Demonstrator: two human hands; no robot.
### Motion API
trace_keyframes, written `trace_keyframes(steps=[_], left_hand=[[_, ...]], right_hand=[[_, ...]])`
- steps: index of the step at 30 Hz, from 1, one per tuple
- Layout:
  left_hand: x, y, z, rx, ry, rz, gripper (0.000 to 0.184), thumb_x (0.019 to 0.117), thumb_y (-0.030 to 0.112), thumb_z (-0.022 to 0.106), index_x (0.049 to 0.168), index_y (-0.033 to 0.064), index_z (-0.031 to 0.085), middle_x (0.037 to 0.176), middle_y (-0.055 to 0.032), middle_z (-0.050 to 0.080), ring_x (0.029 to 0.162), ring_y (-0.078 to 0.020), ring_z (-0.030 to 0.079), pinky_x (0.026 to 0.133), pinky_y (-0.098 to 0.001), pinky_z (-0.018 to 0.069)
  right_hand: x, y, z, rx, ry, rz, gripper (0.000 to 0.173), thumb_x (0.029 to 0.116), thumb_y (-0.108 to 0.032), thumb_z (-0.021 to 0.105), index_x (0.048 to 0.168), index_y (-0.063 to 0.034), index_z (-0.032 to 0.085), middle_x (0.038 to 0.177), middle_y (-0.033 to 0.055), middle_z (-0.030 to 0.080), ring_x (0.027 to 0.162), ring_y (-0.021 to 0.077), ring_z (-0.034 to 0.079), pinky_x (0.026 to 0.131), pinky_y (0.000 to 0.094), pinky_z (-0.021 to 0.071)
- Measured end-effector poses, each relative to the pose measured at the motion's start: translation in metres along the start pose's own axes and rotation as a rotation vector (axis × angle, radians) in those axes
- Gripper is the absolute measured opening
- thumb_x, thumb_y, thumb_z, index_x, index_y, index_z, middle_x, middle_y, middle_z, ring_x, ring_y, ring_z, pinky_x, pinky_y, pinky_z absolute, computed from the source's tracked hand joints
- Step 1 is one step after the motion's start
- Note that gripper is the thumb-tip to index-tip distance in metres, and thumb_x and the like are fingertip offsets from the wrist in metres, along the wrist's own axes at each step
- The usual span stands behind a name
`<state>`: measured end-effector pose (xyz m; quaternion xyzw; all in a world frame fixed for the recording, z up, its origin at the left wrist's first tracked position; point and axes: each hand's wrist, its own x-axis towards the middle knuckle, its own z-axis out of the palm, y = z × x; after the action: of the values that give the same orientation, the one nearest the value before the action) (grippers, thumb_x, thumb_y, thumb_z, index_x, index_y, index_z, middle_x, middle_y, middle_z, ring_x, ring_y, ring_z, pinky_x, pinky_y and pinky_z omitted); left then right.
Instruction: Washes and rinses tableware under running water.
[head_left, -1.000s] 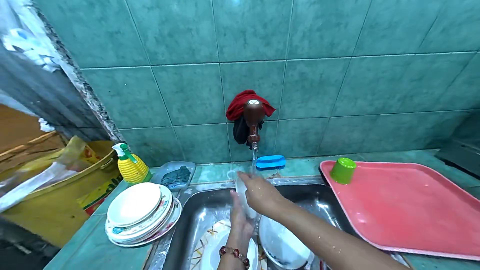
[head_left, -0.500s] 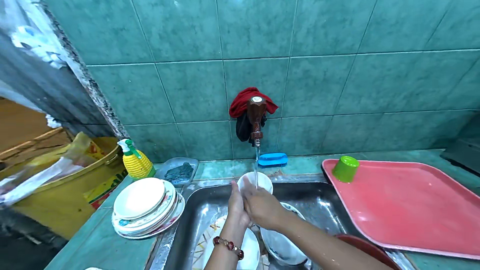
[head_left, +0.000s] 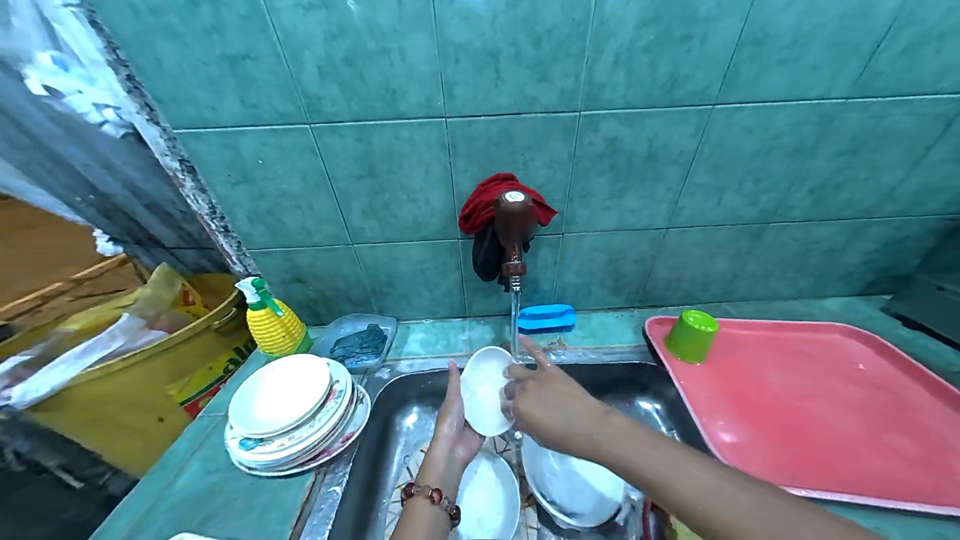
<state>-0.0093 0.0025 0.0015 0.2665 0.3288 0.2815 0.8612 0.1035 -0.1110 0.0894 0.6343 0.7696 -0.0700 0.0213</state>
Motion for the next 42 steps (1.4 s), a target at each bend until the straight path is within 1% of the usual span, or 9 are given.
trace_keyframes(steps=[3,6,9,13,19,25,32,35,42], left_hand=[[-0.003,-0.007,0.002,-0.152,0.099,-0.068,0.037,0.1089,0.036,0.038,0.118,0.0065,0.058,0.096,-0.0129,0.067,0.082,-0.0225,0.067,0.069,-0.0369,0.0574],[-0.006,-0.012,0.008,-0.229,0.106,0.009,0.054,0.1089,0.051,0.031,0.14,0.0092,0.046,0.127,-0.0163,0.06,0.112,-0.0287,0.063,0.091,-0.0449,0.0539],[-0.01,-0.017,0.012,-0.081,0.044,0.101,0.072,0.1051,0.064,0.02,0.154,0.014,0.036,0.144,-0.0144,0.054,0.127,-0.028,0.057,0.102,-0.045,0.0493],[-0.022,-0.01,0.036,-0.2,0.063,0.132,0.053,0.112,0.043,0.025,0.143,0.0041,0.042,0.125,-0.0169,0.061,0.108,-0.025,0.065,0.089,-0.0405,0.0558],[-0.023,-0.001,0.054,-0.186,0.113,0.126,0.043,0.1128,0.036,0.028,0.132,0.0035,0.05,0.112,-0.014,0.063,0.1,-0.0227,0.065,0.087,-0.041,0.0549],[-0.016,-0.027,0.056,-0.253,0.134,0.059,0.061,0.1098,0.053,0.02,0.141,0.0075,0.044,0.125,-0.0165,0.06,0.11,-0.0264,0.062,0.091,-0.0475,0.0539],[-0.019,-0.013,0.061,-0.103,0.013,-0.169,0.071,0.0996,0.073,0.022,0.123,0.0155,0.057,0.105,-0.0122,0.068,0.094,-0.0272,0.068,0.076,-0.0494,0.0572],[-0.014,-0.002,0.055,-0.097,0.031,-0.128,0.047,0.1086,0.048,0.031,0.107,0.0101,0.058,0.09,-0.0114,0.066,0.081,-0.0238,0.067,0.069,-0.0433,0.0574],[-0.019,-0.008,0.064,0.119,-0.011,-0.035,0.069,0.1038,0.066,0.029,0.146,0.0154,0.048,0.132,-0.0154,0.062,0.116,-0.0297,0.063,0.092,-0.0512,0.0547]], right_hand=[[0.011,0.014,-0.025,0.4,-0.002,0.091,0.033,0.1017,-0.026,0.065,0.122,-0.0019,0.071,0.118,0.0196,0.071,0.123,0.0346,0.061,0.119,0.0594,0.0282],[0.028,0.037,-0.023,0.922,0.096,0.264,0.033,0.1,-0.024,0.068,0.119,0.0026,0.063,0.111,0.0198,0.066,0.101,0.0264,0.065,0.095,0.0465,0.0521],[0.047,0.041,-0.015,1.119,0.296,0.559,0.04,0.1045,-0.031,0.061,0.125,0.0033,0.062,0.113,0.0219,0.066,0.103,0.0288,0.064,0.094,0.0478,0.0511],[0.064,0.019,-0.01,0.664,0.376,0.849,0.05,0.1115,-0.037,0.036,0.127,0.0006,0.065,0.128,0.0224,0.064,0.119,0.037,0.064,0.101,0.0549,0.05],[0.058,0.012,0.013,0.068,0.31,0.395,0.05,0.1102,-0.039,0.031,0.143,-0.015,0.059,0.149,0.0128,0.056,0.141,0.0382,0.047,0.113,0.061,0.0369],[0.054,0.019,-0.018,0.37,0.037,0.768,0.063,0.1025,-0.057,0.041,0.14,-0.0101,0.061,0.15,0.0197,0.05,0.138,0.0397,0.048,0.107,0.0637,0.0402],[0.039,0.0,0.007,0.03,0.457,0.542,0.046,0.1046,-0.044,0.047,0.113,-0.006,0.071,0.111,0.0145,0.073,0.109,0.0308,0.069,0.091,0.0501,0.0552],[0.026,0.006,0.014,0.154,0.38,0.343,0.046,0.1081,-0.038,0.04,0.108,-0.0072,0.073,0.109,0.0131,0.074,0.109,0.0308,0.069,0.095,0.0538,0.0517],[0.045,0.021,0.008,0.672,0.252,0.623,0.037,0.1035,-0.021,0.055,0.131,0.0024,0.062,0.133,0.0244,0.061,0.124,0.0376,0.061,0.106,0.0544,0.0482]])
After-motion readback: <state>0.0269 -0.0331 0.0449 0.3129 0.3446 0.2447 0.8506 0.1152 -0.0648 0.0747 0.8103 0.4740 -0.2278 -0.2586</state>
